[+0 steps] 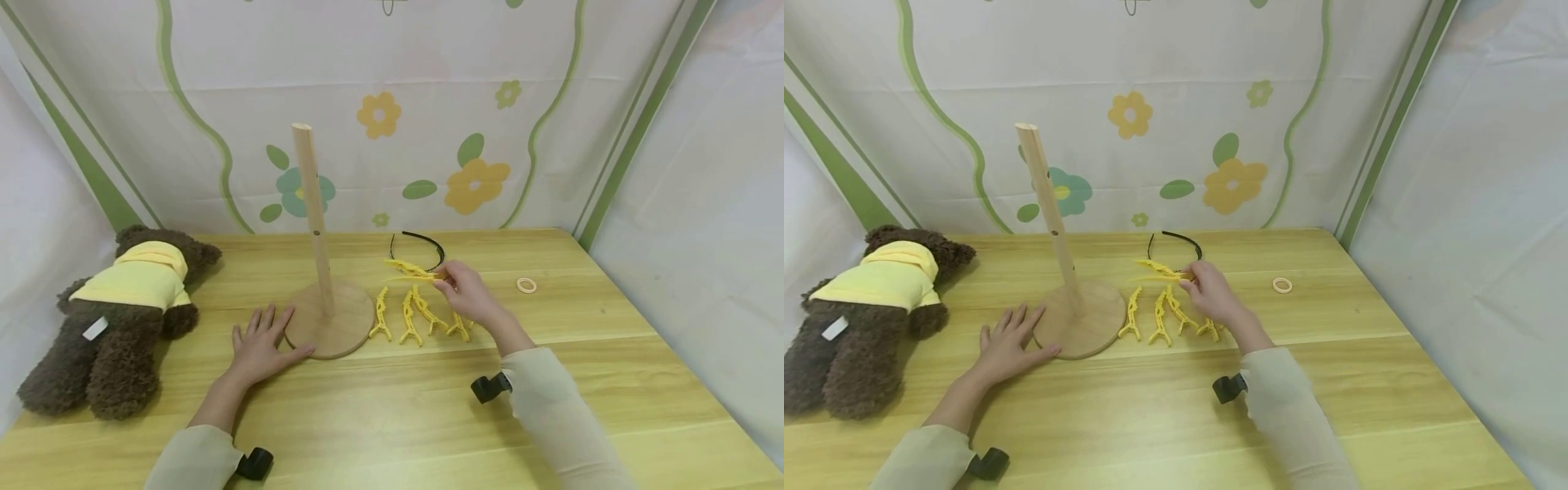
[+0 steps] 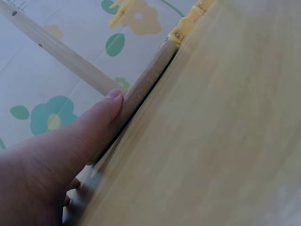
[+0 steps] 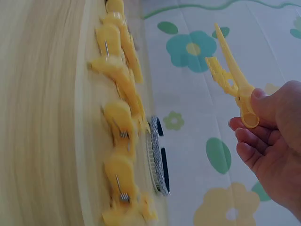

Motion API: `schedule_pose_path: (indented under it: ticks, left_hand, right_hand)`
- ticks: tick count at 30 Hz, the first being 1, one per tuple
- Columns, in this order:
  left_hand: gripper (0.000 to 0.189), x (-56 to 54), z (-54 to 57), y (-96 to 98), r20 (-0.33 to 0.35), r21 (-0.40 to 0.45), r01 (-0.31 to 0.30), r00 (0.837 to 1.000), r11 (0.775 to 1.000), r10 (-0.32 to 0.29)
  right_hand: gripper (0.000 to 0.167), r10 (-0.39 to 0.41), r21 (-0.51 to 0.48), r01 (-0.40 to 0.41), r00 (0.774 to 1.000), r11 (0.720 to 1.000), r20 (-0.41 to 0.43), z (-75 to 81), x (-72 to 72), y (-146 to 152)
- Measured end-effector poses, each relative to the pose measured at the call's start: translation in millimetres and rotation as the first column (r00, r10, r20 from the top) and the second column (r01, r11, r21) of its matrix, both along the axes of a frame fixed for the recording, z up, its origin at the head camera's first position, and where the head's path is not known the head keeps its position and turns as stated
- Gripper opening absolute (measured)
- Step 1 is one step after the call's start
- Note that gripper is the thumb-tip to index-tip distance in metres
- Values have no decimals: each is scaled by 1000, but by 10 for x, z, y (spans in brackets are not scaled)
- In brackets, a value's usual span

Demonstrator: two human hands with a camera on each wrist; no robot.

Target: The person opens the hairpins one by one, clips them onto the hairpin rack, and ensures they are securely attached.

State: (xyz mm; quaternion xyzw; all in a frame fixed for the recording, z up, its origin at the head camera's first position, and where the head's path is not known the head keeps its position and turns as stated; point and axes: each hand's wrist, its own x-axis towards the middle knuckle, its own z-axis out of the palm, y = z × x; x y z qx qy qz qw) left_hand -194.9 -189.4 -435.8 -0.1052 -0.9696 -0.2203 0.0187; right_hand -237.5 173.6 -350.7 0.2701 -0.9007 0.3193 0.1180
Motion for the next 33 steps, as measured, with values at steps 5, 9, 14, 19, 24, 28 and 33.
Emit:
schedule_pose_path:
  ticks: [5,9,14,19,24,28,33]
  left_hand:
    - [91,-3,-8,4,-4,-3,5,1000,1000,-5]
    - [91,-7,-7,11,-4,-12,10,1000,1000,-10]
    - [91,-6,7,17,-7,-6,8,1000,1000,-8]
    - [91,-4,10,21,-9,-6,10,1000,1000,-10]
    - [91,-3,6,17,-8,-3,8,1000,1000,-8]
    - [91,-4,8,10,-10,-5,8,1000,1000,-8]
    - [91,-1,11,3,-11,-15,7,1000,1000,-8]
  right_hand:
    - [18,24,12,-24,999,1000,32,-87,-4,-214]
    - [17,42,13,-43,997,999,57,-167,-27,-376]
    - [11,96,-32,-94,992,995,77,-243,-66,-599]
    - [5,132,-62,-127,988,990,87,-293,-99,-813]
    - [4,127,-77,-120,987,990,94,-340,-133,-972]
    - [4,118,-86,-109,986,990,114,-375,-149,-1044]
    - [4,134,-98,-121,982,988,135,-402,-165,-1102]
